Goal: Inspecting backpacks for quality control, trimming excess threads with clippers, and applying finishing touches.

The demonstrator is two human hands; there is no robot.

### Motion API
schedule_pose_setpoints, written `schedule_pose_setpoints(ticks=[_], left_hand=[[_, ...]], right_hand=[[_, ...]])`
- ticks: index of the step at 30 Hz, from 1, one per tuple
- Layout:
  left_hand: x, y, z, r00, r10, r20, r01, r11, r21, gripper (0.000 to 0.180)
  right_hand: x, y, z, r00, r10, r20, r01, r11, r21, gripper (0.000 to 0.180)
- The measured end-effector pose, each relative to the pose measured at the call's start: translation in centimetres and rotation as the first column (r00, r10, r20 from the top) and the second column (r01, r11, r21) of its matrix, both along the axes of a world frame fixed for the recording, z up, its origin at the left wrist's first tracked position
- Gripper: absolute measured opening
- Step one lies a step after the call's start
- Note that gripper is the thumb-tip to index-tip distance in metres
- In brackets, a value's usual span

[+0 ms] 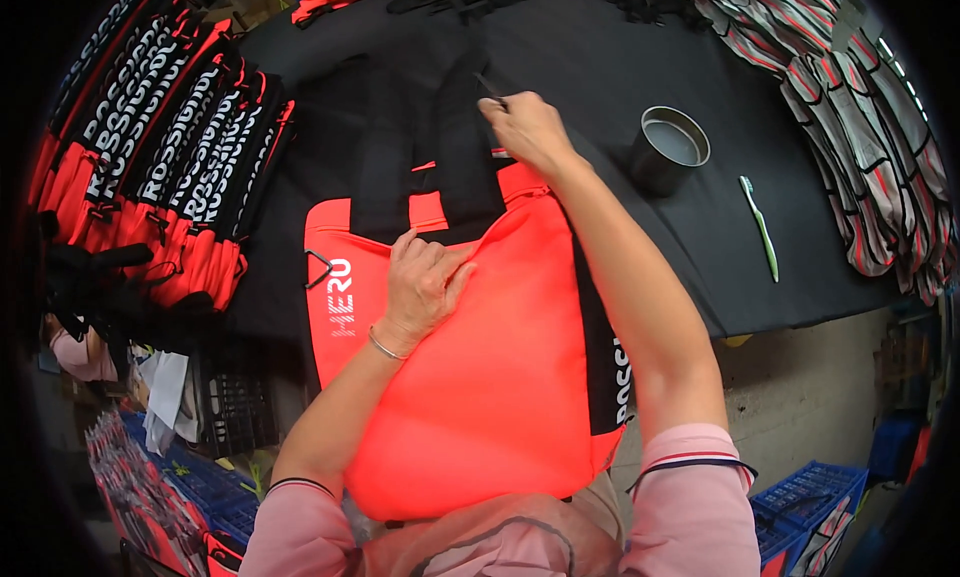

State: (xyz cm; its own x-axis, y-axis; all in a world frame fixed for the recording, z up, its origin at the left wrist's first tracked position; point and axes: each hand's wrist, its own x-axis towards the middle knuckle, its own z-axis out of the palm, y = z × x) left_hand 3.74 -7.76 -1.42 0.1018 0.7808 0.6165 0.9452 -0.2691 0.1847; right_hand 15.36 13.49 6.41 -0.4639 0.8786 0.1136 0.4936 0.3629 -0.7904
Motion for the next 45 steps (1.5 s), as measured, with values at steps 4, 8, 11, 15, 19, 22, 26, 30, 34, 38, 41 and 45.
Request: schedule_pose_setpoints(ticks=[4,8,11,15,19,22,26,30,34,38,41,45], left_hand=[[0.6,0.5,-0.4,0.991,0.002,0.136,0.006,0.998,-0.054,0.017],[-2.1,0.6,-1.0,0.846,0.229,0.482,-0.195,0.973,-0.121,0.019],[-4.4,1.7,-1.0,0.328,0.325,0.887,-0.124,0.946,-0.3,0.041],[-8.1,2.4,4.3,-0.262,0.118,0.958,0.216,0.974,-0.061,0.085],[-9.9,3.2,13.3,-0.255,-0.21,0.944,0.233,0.934,0.271,0.059],[-8.9,2.2,16.4,-0.049,-0.168,0.985,0.114,0.978,0.172,0.032],[-3.9,-3.0,13.9,0.34,-0.054,0.939,0.446,0.888,-0.11,0.037],[2.9,-8.9,8.9,0.255,0.054,0.965,0.64,0.739,-0.211,0.038],[4.5,-10.9,7.6,0.272,0.093,0.958,0.68,0.686,-0.26,0.037],[4.7,-12.7,7.2,0.444,0.027,0.896,0.605,0.729,-0.322,0.04],[4.8,-13.6,6.4,0.691,-0.084,0.718,0.346,0.91,-0.228,0.031],[3.9,-12.6,5.3,0.734,-0.216,0.644,0.375,0.919,-0.12,0.033]], right_hand=[[-5.1,3.2,-4.1,0.982,-0.144,0.122,0.163,0.971,-0.173,0.038],[-3.8,-0.6,-0.3,0.913,-0.136,-0.384,-0.057,0.891,-0.45,0.034],[-1.4,-4.2,0.2,0.864,0.049,-0.501,-0.096,0.993,-0.067,0.035],[2.0,-12.1,0.3,0.94,0.161,-0.301,-0.198,0.976,-0.096,0.037],[3.3,-16.8,-2.6,0.948,0.216,-0.235,-0.193,0.974,0.116,0.039],[4.8,-17.6,-1.9,0.896,0.222,-0.384,-0.25,0.968,-0.025,0.038],[8.3,-19.8,2.6,0.695,0.042,-0.718,-0.206,0.968,-0.142,0.03],[10.7,-22.0,2.3,0.789,-0.004,-0.615,-0.151,0.968,-0.199,0.019],[11.6,-23.3,2.1,0.881,0.071,-0.467,-0.209,0.945,-0.25,0.011],[10.6,-23.5,1.8,0.923,0.148,-0.356,-0.229,0.953,-0.197,0.017],[8.7,-23.2,-1.3,0.904,0.114,-0.412,-0.324,0.811,-0.487,0.024],[7.2,-23.5,-4.7,0.814,-0.065,-0.577,-0.53,0.324,-0.784,0.02]])
